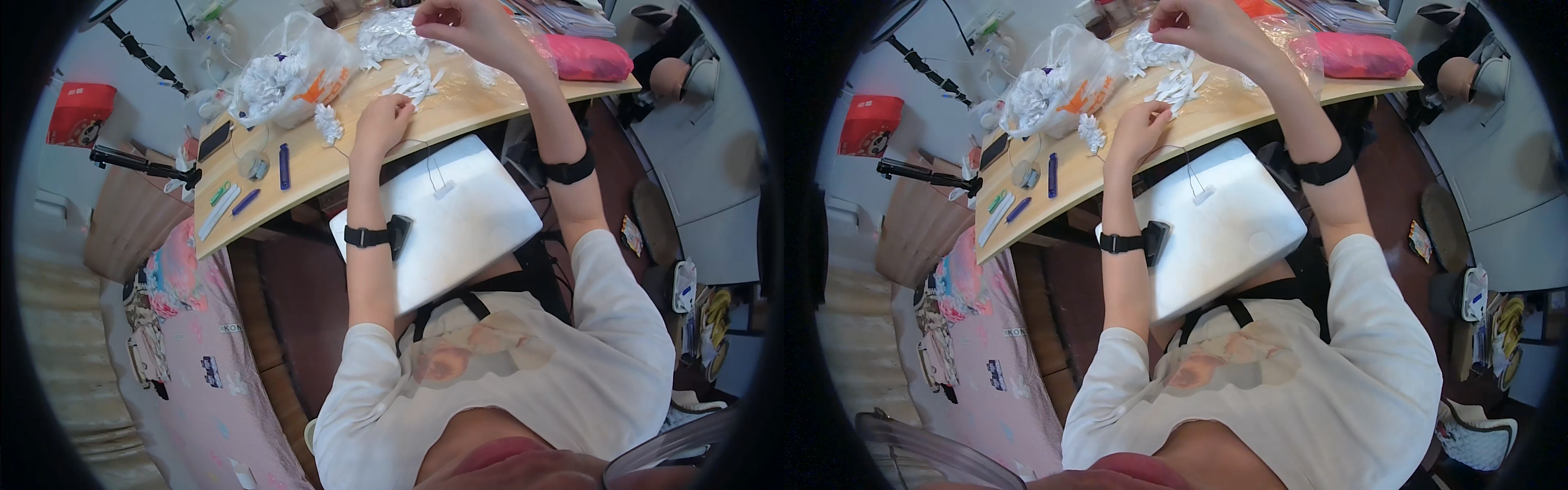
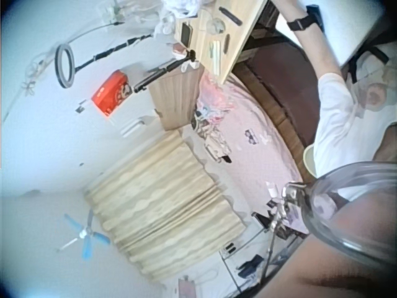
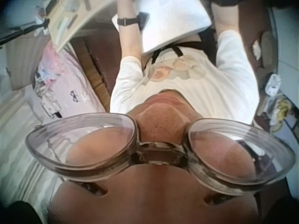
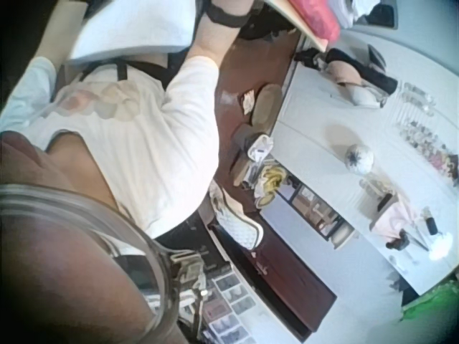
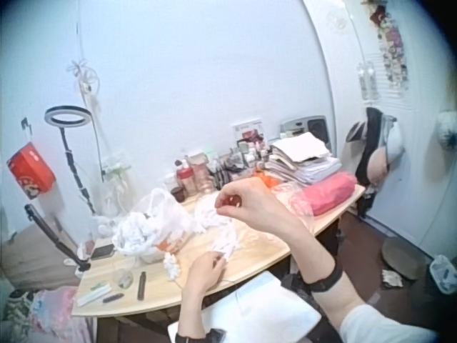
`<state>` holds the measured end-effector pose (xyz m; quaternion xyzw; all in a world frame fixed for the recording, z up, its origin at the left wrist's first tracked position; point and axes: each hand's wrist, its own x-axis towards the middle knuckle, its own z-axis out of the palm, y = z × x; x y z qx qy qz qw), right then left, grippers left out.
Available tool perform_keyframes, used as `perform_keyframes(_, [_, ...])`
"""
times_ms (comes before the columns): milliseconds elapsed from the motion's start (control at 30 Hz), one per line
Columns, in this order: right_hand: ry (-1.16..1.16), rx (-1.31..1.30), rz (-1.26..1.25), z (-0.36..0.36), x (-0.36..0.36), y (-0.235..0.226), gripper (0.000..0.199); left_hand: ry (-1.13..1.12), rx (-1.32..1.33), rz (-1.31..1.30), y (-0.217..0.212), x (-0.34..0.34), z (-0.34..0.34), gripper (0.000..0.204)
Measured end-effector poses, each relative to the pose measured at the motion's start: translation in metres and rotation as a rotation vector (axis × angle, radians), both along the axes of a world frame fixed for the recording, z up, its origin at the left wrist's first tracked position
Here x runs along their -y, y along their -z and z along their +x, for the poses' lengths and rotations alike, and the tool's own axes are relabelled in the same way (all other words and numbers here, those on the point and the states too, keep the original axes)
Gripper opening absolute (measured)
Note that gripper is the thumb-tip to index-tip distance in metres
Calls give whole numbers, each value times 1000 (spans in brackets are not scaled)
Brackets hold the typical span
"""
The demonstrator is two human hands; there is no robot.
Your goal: The person picks up white plastic pieces from a pile on the desk and joins them together by hand.
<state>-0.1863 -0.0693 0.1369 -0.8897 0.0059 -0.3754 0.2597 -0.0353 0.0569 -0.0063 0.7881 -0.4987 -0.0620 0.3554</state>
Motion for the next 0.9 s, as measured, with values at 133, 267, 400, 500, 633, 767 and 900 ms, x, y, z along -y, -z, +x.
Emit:
perform_keyframes(133, [8,138,173,6,-13,0,13,-47,250,1,6,1,-11,23])
perform_keyframes(267, [39,205,260,13,-3,43,14,-84,242,-54,12,5,-12,21])
perform_keyframes(400, [69,240,273,22,3,60,17,-126,342,-114,13,12,-16,20])
perform_keyframes(500, [33,220,268,25,6,57,15,-123,407,-221,15,20,-17,17])
perform_keyframes(633, [83,153,338,26,3,53,15,-22,439,-267,21,29,-15,15])
perform_keyframes(767, [96,189,375,25,-3,45,11,-31,419,-265,28,31,-9,13])
perform_keyframes(900, [80,204,388,24,-3,44,11,-82,347,-205,24,29,-11,9])
